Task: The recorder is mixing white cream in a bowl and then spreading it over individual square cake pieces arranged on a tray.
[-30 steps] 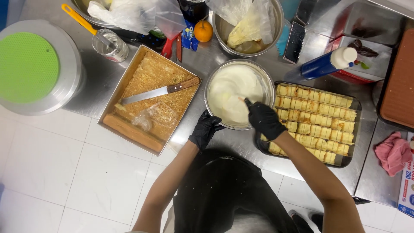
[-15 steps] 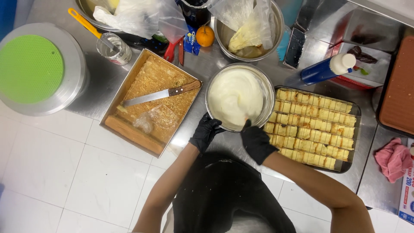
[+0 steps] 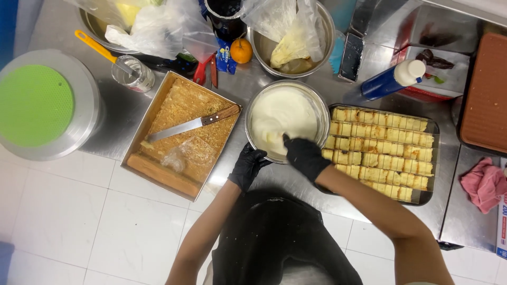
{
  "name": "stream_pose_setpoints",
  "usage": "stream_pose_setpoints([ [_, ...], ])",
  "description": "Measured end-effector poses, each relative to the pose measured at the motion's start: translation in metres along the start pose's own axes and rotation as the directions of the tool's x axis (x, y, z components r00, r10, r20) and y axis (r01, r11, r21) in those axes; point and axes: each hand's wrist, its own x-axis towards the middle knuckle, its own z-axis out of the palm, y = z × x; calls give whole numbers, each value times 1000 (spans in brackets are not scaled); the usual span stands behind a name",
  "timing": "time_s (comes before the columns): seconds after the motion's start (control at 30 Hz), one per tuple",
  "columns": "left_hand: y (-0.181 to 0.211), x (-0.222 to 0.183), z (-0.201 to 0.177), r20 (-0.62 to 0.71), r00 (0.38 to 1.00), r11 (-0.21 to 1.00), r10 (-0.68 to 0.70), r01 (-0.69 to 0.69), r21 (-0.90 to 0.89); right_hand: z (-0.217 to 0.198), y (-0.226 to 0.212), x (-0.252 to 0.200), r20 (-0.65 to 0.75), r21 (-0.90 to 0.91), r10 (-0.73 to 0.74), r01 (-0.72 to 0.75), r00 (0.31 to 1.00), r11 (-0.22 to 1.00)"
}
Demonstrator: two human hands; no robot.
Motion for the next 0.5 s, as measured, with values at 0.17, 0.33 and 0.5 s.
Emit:
stream_pose_setpoints([
  [0.17, 3, 0, 7, 22, 999, 999, 37, -37, 13, 66, -2, -34, -185, -8, -53, 52, 981, 999],
  [0.33, 4, -8, 4, 5, 1000, 1000, -10, 10, -6, -52, -48, -2, 270, 168, 288, -340, 919, 925],
  [0.5, 21, -24, 31, 33, 999, 999, 17, -19, 44, 26, -12, -29, -362, -300, 200, -317, 910, 900],
])
